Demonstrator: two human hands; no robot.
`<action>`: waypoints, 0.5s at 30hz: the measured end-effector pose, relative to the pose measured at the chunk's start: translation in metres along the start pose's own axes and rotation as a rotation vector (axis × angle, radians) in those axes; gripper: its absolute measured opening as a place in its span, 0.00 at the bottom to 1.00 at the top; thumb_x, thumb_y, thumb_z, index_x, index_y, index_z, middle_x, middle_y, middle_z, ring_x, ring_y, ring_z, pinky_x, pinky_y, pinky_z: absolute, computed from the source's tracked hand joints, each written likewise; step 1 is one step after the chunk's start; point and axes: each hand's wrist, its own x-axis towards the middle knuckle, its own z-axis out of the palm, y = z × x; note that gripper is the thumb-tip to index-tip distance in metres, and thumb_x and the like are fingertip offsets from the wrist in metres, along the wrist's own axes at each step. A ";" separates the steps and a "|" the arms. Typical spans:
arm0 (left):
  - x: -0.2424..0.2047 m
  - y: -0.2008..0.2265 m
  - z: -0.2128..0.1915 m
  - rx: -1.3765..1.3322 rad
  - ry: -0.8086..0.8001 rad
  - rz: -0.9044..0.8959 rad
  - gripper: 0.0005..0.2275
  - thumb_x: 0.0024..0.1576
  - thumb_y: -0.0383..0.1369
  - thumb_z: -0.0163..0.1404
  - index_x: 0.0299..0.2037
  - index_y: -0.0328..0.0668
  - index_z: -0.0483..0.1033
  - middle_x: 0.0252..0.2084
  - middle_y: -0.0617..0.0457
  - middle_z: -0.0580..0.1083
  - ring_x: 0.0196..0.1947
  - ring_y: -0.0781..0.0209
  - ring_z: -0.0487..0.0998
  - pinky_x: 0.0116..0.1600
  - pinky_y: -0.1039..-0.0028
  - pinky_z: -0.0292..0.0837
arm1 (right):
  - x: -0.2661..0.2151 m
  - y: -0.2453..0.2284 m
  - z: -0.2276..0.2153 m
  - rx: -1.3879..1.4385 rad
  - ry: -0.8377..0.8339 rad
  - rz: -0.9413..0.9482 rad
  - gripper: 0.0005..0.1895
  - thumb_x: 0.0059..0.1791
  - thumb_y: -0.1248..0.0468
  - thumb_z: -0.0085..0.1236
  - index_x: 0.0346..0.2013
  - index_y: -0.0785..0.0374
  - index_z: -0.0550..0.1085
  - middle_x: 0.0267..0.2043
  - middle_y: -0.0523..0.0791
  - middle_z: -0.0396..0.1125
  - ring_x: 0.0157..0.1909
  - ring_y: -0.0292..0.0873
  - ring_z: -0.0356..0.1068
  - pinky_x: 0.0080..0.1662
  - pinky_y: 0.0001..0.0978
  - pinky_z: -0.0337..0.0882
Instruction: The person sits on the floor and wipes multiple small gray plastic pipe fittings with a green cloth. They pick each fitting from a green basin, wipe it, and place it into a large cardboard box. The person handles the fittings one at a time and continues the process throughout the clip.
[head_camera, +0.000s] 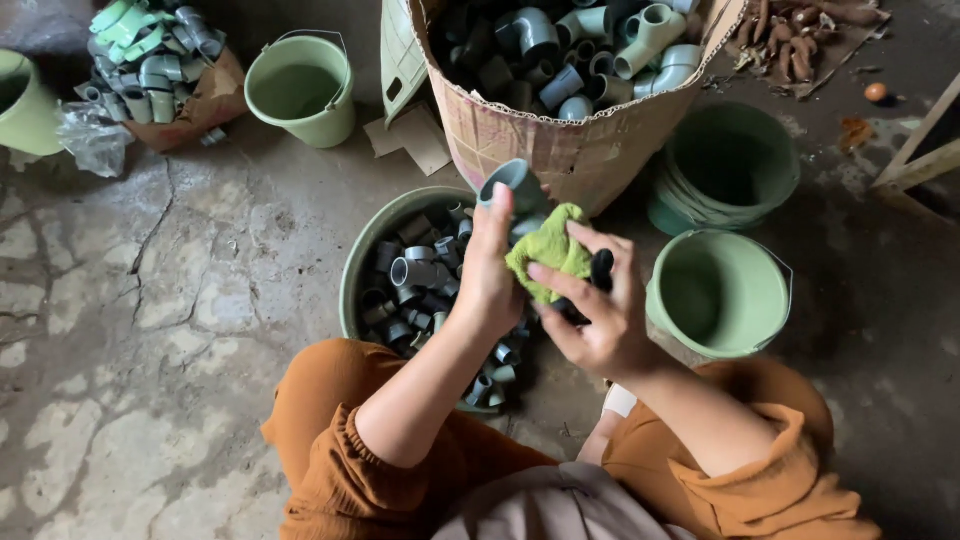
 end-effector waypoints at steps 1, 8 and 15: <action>0.001 -0.005 -0.006 0.001 0.001 -0.003 0.25 0.64 0.48 0.48 0.63 0.40 0.60 0.58 0.35 0.71 0.57 0.47 0.73 0.63 0.49 0.67 | 0.000 -0.001 0.001 0.000 -0.001 0.003 0.16 0.46 0.61 0.66 0.49 0.54 0.81 0.63 0.58 0.61 0.55 0.59 0.65 0.59 0.54 0.65; -0.008 -0.011 -0.010 0.363 -0.029 0.120 0.27 0.66 0.44 0.45 0.67 0.38 0.47 0.59 0.41 0.57 0.59 0.49 0.55 0.69 0.48 0.50 | 0.000 0.015 0.004 0.385 0.195 0.716 0.29 0.48 0.69 0.65 0.63 0.62 0.66 0.59 0.49 0.61 0.59 0.43 0.62 0.62 0.42 0.64; 0.000 -0.024 -0.021 0.212 -0.263 0.134 0.18 0.60 0.30 0.58 0.59 0.46 0.68 0.51 0.55 0.74 0.53 0.68 0.71 0.61 0.66 0.69 | 0.023 0.017 0.000 0.986 0.273 1.190 0.22 0.42 0.71 0.61 0.52 0.63 0.74 0.46 0.47 0.71 0.46 0.42 0.70 0.51 0.42 0.73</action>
